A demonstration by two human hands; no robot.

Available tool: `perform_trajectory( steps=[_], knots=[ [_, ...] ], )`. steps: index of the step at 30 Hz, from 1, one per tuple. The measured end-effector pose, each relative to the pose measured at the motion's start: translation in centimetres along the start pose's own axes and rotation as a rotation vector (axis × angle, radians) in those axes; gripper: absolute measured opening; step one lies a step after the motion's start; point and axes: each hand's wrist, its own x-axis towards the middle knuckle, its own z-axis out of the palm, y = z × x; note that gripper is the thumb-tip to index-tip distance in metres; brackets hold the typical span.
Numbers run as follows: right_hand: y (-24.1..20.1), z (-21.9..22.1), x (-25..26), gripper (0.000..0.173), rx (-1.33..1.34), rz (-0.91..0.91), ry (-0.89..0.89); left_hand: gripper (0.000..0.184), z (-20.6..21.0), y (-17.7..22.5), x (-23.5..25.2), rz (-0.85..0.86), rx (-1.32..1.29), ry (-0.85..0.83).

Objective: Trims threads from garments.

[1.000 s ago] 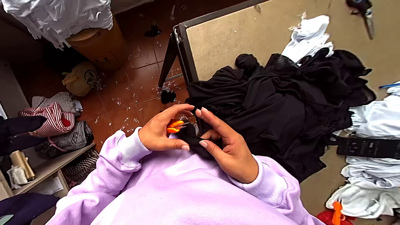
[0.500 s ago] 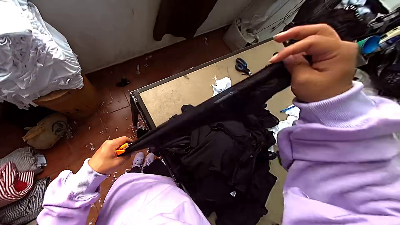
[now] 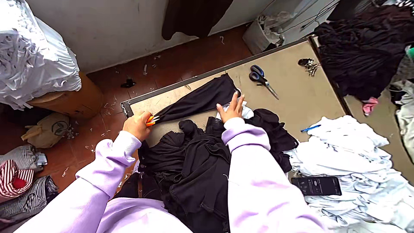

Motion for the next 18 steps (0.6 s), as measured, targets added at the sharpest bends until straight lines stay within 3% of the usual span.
perform_trajectory(
  steps=[2, 5, 7, 9, 12, 14, 15, 18],
  knots=[
    [2.9, 2.2, -2.6, 0.078, -0.073, 0.031, 0.061, 0.015, 0.1, 0.0, -1.0, -0.024, 0.035, -0.015],
    [7.6, 0.4, -3.7, 0.067, -0.147, 0.127, 0.066, 0.018, 0.2, -0.1, -2.0, -0.07, 0.026, -0.013],
    [11.2, -0.6, -4.1, 0.061, -0.165, 0.206, 0.049, 0.033, 0.1, -0.5, -2.7, -0.078, -0.056, 0.011],
    [14.0, -2.0, -4.5, 0.059, -0.298, 0.219, -0.084, 0.053, -0.5, -1.7, -4.2, -0.085, -0.148, 0.059],
    [16.6, -4.8, -4.0, 0.055, -0.601, 0.26, -0.318, 0.053, -1.2, -6.1, -8.2, -0.115, -0.244, 0.173],
    [11.8, -8.0, -6.4, 0.049, -0.553, 0.223, -0.301, 0.048, -1.6, -10.0, -11.4, -0.198, -0.264, 0.155],
    [8.2, -9.3, -8.4, 0.047, -0.436, 0.122, -0.251, 0.043, -1.8, -12.2, -13.2, -0.256, -0.257, 0.111],
    [-5.6, -8.8, -17.1, 0.05, 0.112, -0.219, -0.183, 0.034, -2.2, -19.0, -18.3, -0.509, -0.196, -0.243]
  ],
)
